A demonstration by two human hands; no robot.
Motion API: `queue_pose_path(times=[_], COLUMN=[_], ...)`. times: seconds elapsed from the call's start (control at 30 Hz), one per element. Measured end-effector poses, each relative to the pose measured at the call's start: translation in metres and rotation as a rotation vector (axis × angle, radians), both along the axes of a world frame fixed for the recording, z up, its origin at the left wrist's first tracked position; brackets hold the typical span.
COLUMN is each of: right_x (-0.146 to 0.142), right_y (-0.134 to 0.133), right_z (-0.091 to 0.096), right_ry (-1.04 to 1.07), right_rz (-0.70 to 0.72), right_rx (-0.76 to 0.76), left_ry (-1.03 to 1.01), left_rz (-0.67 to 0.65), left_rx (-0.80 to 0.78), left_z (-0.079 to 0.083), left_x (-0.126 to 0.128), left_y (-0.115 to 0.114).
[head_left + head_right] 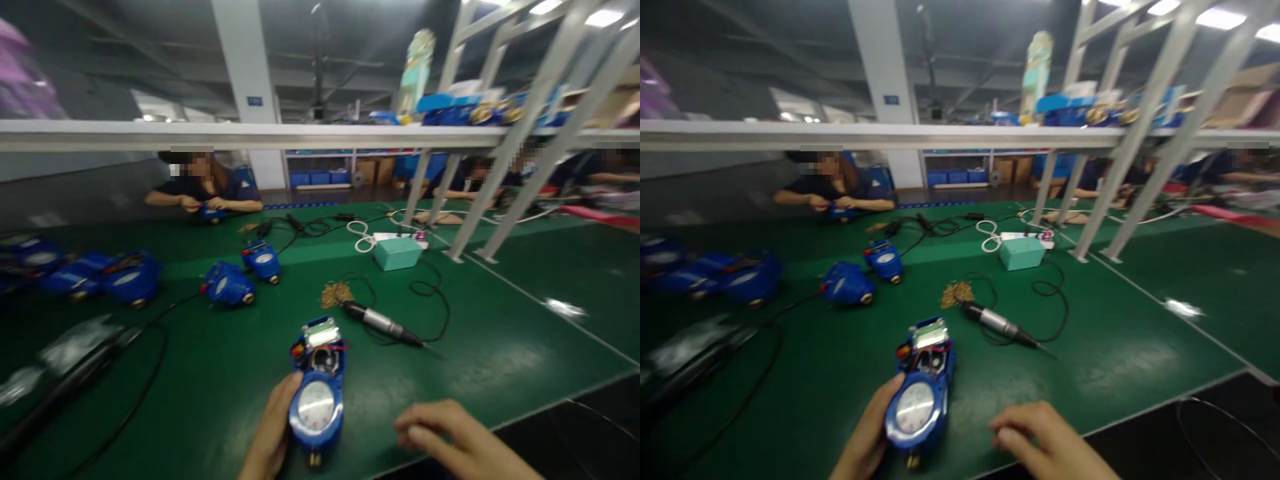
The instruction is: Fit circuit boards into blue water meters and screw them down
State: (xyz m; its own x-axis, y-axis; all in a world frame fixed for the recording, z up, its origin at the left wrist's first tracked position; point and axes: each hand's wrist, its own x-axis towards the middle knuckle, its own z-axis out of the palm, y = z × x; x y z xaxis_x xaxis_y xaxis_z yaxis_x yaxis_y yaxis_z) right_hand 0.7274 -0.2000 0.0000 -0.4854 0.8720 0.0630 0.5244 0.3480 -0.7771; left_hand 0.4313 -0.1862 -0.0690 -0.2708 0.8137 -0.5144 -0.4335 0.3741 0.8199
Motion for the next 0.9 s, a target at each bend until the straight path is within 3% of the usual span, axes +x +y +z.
queue_pose_path(times=[0.1, 0.23, 0.37, 0.5, 0.6, 0.73, 0.9], right_x=[-0.016, -0.044, -0.068, -0.084, -0.088, -0.086, -0.086], right_y=[0.04, 0.094, 0.132, 0.146, 0.146, 0.138, 0.125], right_z=[-0.004, -0.006, -0.017, -0.025, -0.025, -0.02, -0.01], right_ry=[0.184, 0.35, 0.313, 0.22, 0.106, 0.0, 0.045], right_rz=[-0.055, -0.073, 0.138, 0.346, 0.355, 0.258, 0.18], right_rx=[-0.056, -0.017, -0.113, -0.174, -0.055, 0.26, 0.569], left_ry=[0.043, 0.061, 0.119, 0.2, 0.305, 0.483, 0.802], left_rz=[-0.142, -0.164, -0.217, -0.304, -0.406, -0.452, -0.149], left_rx=[0.134, 0.155, 0.152, 0.146, 0.158, 0.177, 0.2], left_z=[0.001, 0.003, 0.004, 0.008, 0.014, 0.022, 0.04], left_x=[0.002, 0.007, 0.004, -0.004, -0.012, -0.024, -0.031], left_y=[-0.009, -0.009, -0.012, -0.011, -0.009, -0.006, 0.008])
